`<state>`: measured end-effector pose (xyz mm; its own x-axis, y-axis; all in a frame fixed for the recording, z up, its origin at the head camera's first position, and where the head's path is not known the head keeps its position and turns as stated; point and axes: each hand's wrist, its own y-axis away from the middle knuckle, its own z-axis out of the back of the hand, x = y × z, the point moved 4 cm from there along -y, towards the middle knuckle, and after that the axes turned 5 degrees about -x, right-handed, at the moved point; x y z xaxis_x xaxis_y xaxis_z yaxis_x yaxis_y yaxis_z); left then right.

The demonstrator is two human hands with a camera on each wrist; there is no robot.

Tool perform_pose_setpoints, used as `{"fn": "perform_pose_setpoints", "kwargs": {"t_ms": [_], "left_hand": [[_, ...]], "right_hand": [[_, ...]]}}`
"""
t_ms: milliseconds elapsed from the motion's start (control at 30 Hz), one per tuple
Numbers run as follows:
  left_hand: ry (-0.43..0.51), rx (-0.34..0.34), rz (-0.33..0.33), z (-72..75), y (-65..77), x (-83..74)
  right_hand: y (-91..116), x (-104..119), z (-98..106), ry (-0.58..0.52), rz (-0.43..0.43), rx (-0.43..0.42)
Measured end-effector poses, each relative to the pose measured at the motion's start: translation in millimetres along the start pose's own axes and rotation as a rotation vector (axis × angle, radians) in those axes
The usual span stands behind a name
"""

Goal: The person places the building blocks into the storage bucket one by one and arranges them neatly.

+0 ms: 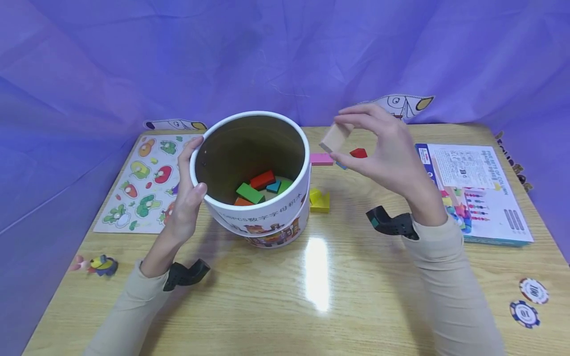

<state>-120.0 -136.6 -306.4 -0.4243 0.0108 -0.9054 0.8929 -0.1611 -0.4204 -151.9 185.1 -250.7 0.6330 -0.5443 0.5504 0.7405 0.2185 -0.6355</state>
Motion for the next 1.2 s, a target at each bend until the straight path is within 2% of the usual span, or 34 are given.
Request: {"fn": "perform_pose_setpoints", "kwargs": {"t_ms": [67, 200, 300, 400, 633, 900, 1067, 1200], "left_hand": [[0.000, 0.001, 0.002, -0.2, -0.2, 0.7], [0.003, 0.001, 0.011, -1.2, -0.6, 1.7], [-0.006, 0.000, 0.013, -1.6, -0.5, 1.2], [-0.013, -0.006, 0.017, -1.6, 0.1, 0.5], [-0.027, -0.007, 0.024, -0.5, 0.9, -0.1], [-0.017, 0.008, 0.027, 0.1, 1.6, 0.7], [-0.017, 0.006, 0.029, 0.5, 1.2, 1.1], [-0.021, 0.007, 0.013, 0.9, 0.9, 0.5]], "right_hand": [[-8, 20, -4, -0.076, 0.041, -0.002], [-18, 52, -19, -0.163, 0.134, 0.050], [-22, 67, -32, -0.204, 0.200, 0.095], [-24, 74, -43, -0.243, 0.223, 0.121], [-28, 81, -54, -0.255, 0.246, 0.139], [-28, 81, -56, -0.259, 0.247, 0.150], [-28, 78, -48, -0.256, 0.254, 0.113], [-28, 65, -33, -0.236, 0.211, 0.064]]}}
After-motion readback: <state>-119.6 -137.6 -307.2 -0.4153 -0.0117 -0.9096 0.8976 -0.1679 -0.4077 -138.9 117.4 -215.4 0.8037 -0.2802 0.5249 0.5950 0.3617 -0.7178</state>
